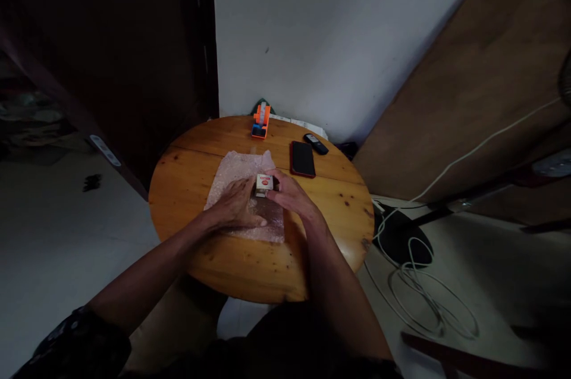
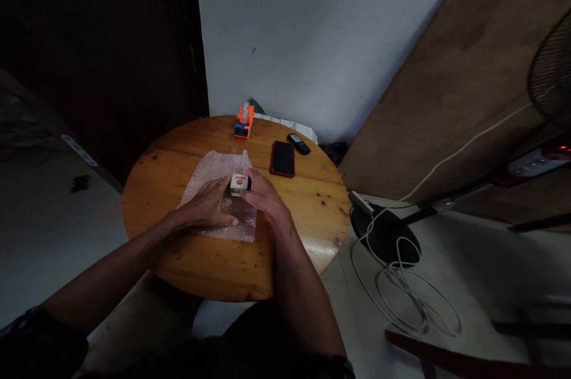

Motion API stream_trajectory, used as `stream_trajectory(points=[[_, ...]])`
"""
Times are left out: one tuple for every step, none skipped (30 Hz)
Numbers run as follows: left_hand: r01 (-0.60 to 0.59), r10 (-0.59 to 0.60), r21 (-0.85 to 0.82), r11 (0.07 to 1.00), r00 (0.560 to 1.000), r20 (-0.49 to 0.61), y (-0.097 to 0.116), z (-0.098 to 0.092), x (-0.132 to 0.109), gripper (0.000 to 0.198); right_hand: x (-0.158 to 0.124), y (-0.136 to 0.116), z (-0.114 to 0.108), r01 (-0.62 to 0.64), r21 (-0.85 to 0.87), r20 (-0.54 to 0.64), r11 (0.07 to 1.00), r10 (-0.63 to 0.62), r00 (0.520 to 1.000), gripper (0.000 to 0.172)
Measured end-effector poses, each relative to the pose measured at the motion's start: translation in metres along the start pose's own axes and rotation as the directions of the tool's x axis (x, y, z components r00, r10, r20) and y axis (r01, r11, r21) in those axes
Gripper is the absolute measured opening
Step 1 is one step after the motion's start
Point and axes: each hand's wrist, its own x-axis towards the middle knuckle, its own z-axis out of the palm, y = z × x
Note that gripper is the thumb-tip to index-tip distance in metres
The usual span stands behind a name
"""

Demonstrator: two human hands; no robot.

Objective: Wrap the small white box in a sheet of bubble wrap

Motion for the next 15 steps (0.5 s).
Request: stream_trajectory(points=[[0.002, -0.002, 0.015, 1.000, 1.000, 0.006, -0.002, 0.003, -0.001, 0.105, 0.000, 0.000, -0.001, -0.010, 0.005, 0.001, 1.000, 0.010, 1.000, 0.046], [0.005, -0.005, 0.033, 0.999, 1.000, 0.014, -0.004, 0.005, -0.002, 0.108, 0.001, 0.000, -0.002, -0.025, 0.017, 0.001, 1.000, 0.025, 1.000, 0.045], [0.006, -0.008, 0.051, 0.999, 1.000, 0.026, -0.006, 0.007, -0.002, 0.112, 0.001, -0.001, -0.003, -0.040, 0.035, 0.002, 0.999, 0.040, 0.999, 0.045], [0.004, -0.007, 0.066, 0.998, 0.999, 0.041, -0.007, 0.008, -0.003, 0.115, 0.001, -0.003, -0.006, -0.055, 0.058, -0.001, 0.997, 0.055, 0.998, 0.044], [0.001, -0.006, 0.082, 0.997, 0.998, 0.060, -0.008, 0.009, -0.003, 0.117, 0.001, -0.005, -0.009, -0.069, 0.079, -0.007, 0.994, 0.070, 0.998, 0.043], [-0.001, -0.007, 0.098, 0.995, 0.996, 0.083, -0.009, 0.009, -0.004, 0.118, -0.001, -0.008, -0.014, -0.080, 0.094, -0.018, 0.992, 0.082, 0.996, 0.042], [-0.001, -0.011, 0.114, 0.993, 0.994, 0.106, -0.009, 0.008, -0.004, 0.119, -0.003, -0.011, -0.020, -0.087, 0.099, -0.036, 0.991, 0.091, 0.995, 0.041], [0.000, -0.016, 0.128, 0.992, 0.992, 0.125, -0.009, 0.008, -0.004, 0.119, -0.007, -0.013, -0.028, -0.090, 0.096, -0.060, 0.991, 0.096, 0.994, 0.039], [0.001, -0.021, 0.140, 0.990, 0.990, 0.136, -0.009, 0.008, -0.004, 0.118, -0.012, -0.014, -0.036, -0.091, 0.081, -0.085, 0.993, 0.098, 0.992, 0.037], [-0.002, -0.019, 0.150, 0.989, 0.990, 0.142, -0.009, 0.008, -0.004, 0.116, -0.019, -0.014, -0.044, -0.089, 0.059, -0.111, 0.994, 0.095, 0.989, 0.036], [-0.012, -0.011, 0.159, 0.987, 0.990, 0.144, -0.010, 0.008, -0.005, 0.114, -0.026, -0.011, -0.052, -0.092, 0.033, -0.134, 0.995, 0.095, 0.986, 0.036], [-0.025, 0.001, 0.165, 0.986, 0.989, 0.145, -0.010, 0.008, -0.005, 0.111, -0.034, -0.008, -0.059, -0.103, 0.000, -0.155, 0.995, 0.101, 0.983, 0.037], [-0.036, 0.011, 0.170, 0.985, 0.989, 0.146, -0.011, 0.009, -0.005, 0.109, -0.043, -0.003, -0.065, -0.132, -0.037, -0.176, 0.991, 0.124, 0.977, 0.038], [-0.042, 0.016, 0.175, 0.984, 0.989, 0.150, -0.012, 0.009, -0.005, 0.108, -0.051, 0.003, -0.070, -0.181, -0.083, -0.198, 0.980, 0.162, 0.967, 0.037], [-0.042, 0.014, 0.178, 0.983, 0.988, 0.156, -0.013, 0.010, -0.005, 0.108, -0.058, 0.009, -0.073, -0.254, -0.145, -0.237, 0.956, 0.215, 0.947, 0.037]])
